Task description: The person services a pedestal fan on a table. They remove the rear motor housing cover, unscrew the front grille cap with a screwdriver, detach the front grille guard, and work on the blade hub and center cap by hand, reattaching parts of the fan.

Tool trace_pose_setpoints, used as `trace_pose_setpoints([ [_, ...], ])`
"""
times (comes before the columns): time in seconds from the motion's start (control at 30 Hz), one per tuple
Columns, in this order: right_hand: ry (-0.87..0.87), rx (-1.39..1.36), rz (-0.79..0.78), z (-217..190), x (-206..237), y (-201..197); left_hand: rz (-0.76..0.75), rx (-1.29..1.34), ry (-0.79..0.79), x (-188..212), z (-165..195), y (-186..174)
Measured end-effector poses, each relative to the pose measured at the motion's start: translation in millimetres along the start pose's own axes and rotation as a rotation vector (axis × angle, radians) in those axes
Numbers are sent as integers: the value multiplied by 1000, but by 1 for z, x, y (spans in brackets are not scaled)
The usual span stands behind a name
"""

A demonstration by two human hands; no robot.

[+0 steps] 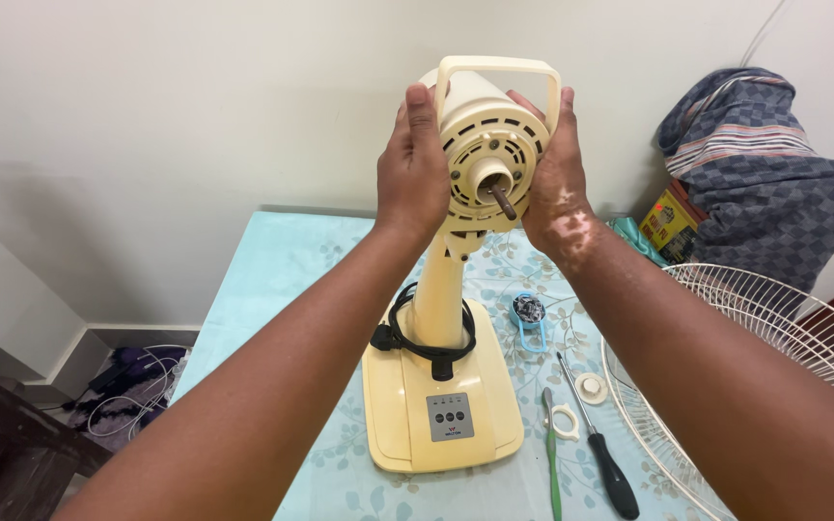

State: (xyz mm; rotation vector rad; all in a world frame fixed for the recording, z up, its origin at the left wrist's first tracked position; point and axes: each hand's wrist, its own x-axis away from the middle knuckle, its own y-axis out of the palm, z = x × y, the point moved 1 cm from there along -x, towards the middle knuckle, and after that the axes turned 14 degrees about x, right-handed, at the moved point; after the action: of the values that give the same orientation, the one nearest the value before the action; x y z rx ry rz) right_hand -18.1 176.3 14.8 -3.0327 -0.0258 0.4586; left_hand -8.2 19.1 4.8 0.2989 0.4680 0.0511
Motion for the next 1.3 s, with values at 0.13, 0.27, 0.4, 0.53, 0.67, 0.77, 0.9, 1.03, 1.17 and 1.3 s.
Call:
trace_pose_setpoints([
  [0.13,-13,-2,50,4,-3,-2,75,-63,26,2,5,3],
  [0.27,-3,-71,56,6,-6,-3,78,-66,5,3,7,3],
  [0.4,4,-27,56,8,-6,-5,69,-37,68,3,6,3],
  [0.53,-25,-18,60,9,-7,-8,63,-29,99,2,5,4],
  [0.67,-103,67,118,7,-5,-15,46,-55,122,2,7,1],
  [0.77,-208,118,106,1,-2,-18,39,-72,70,-1,7,3],
  [0.9,-202,219,121,-3,6,-11,30,-71,49,-4,6,7],
  [1.03,-244,221,113,-7,9,-8,36,-69,39,-3,7,7],
  [1.17,-228,209,118,-6,10,-14,80,-62,30,0,12,9],
  [1.3,-192,204,137,-4,15,-24,159,-89,149,0,25,12],
])
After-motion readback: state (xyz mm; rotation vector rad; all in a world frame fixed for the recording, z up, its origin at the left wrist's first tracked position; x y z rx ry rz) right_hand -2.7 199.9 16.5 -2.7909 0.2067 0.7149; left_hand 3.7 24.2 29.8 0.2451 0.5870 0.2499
